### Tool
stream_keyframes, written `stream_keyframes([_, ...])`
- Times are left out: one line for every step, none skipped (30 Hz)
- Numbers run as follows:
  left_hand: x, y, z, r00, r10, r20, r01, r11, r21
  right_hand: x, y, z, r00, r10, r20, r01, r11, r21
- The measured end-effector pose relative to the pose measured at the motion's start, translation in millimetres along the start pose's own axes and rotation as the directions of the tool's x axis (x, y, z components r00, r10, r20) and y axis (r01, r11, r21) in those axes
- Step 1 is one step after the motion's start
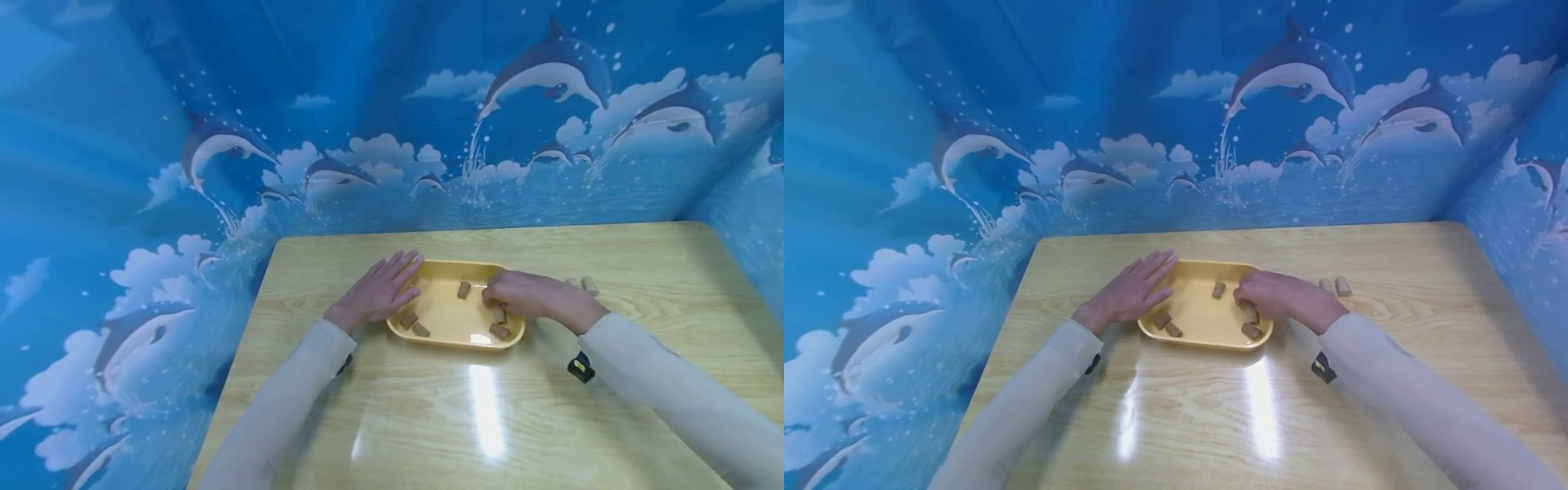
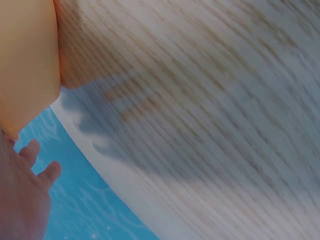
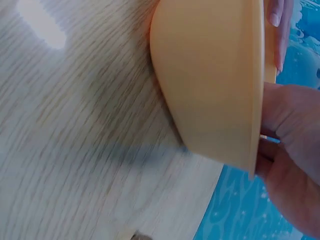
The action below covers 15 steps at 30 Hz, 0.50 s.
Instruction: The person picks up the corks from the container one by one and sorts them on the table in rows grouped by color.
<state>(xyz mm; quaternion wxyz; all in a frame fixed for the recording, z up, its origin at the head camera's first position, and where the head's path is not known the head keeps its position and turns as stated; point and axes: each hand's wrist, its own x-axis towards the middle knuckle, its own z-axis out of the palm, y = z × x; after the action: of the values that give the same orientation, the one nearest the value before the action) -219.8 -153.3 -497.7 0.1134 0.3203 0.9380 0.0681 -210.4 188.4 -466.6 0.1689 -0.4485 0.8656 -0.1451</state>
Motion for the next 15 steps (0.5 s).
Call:
stream_keyframes([0.0,-0.3,0.2,1.000,0.001,-0.001,-0.001,1.000,0.000,2.0,-0.2,-0.7,1.000,0.011,0.026,-0.011,1.000,0.008])
stream_keyframes([0.0,-0.5,0.2,1.000,0.002,-0.002,-0.002,1.000,0.000,3.6,-0.5,-1.2,0.999,0.021,0.048,-0.022,1.000,0.013])
stream_keyframes([0.1,-0.8,0.1,1.000,0.003,-0.003,-0.003,1.000,-0.001,4.8,-0.7,-1.6,0.998,0.029,0.062,-0.030,0.999,0.011])
stream_keyframes([0.0,-0.7,0.4,1.000,0.004,-0.004,-0.004,1.000,-0.002,5.1,-1.0,-1.7,0.997,0.031,0.070,-0.031,0.999,0.007])
stream_keyframes([0.0,-0.7,0.7,1.000,0.005,-0.006,-0.005,1.000,-0.001,5.3,-1.3,-1.6,0.997,0.035,0.075,-0.035,0.999,0.002])
stream_keyframes([-0.1,-0.6,0.6,1.000,0.004,-0.007,-0.004,1.000,0.000,5.6,-1.8,-1.4,0.996,0.045,0.080,-0.045,0.999,-0.004])
stream_keyframes([-0.3,-0.4,0.4,1.000,0.002,-0.006,-0.002,1.000,0.003,5.6,-2.3,-1.3,0.996,0.048,0.081,-0.047,0.999,-0.009])
stream_keyframes([-0.4,-0.3,0.3,1.000,0.000,-0.007,0.000,1.000,0.005,5.5,-2.5,-1.2,0.996,0.049,0.080,-0.048,0.999,-0.013])
stream_keyframes([-0.5,-0.3,0.2,1.000,-0.002,-0.006,0.003,1.000,0.007,5.4,-2.8,-1.1,0.996,0.049,0.079,-0.048,0.999,-0.015])
stream_keyframes([-0.6,-0.2,0.1,1.000,-0.004,-0.005,0.004,1.000,0.009,5.2,-2.8,-0.8,0.996,0.047,0.077,-0.046,0.999,-0.016])
stream_keyframes([-0.7,-0.1,0.1,1.000,-0.005,-0.004,0.005,1.000,0.011,5.3,-3.2,-0.4,0.996,0.045,0.073,-0.044,0.999,-0.016])
stream_keyframes([-0.8,0.0,0.1,1.000,-0.007,-0.002,0.007,1.000,0.010,5.1,-3.2,-0.1,0.997,0.037,0.064,-0.036,0.999,-0.019])
stream_keyframes([-0.8,0.1,0.1,1.000,-0.007,-0.001,0.007,1.000,0.009,5.0,-3.2,0.4,0.998,0.034,0.056,-0.033,0.999,-0.017])
stream_keyframes([-0.8,0.2,0.3,1.000,-0.006,-0.001,0.006,1.000,0.009,4.8,-3.1,1.0,0.998,0.032,0.046,-0.032,0.999,-0.011])
stream_keyframes([-0.8,0.1,0.4,1.000,-0.006,-0.001,0.006,1.000,0.008,4.9,-2.9,1.9,0.999,0.027,0.031,-0.027,1.000,-0.006])
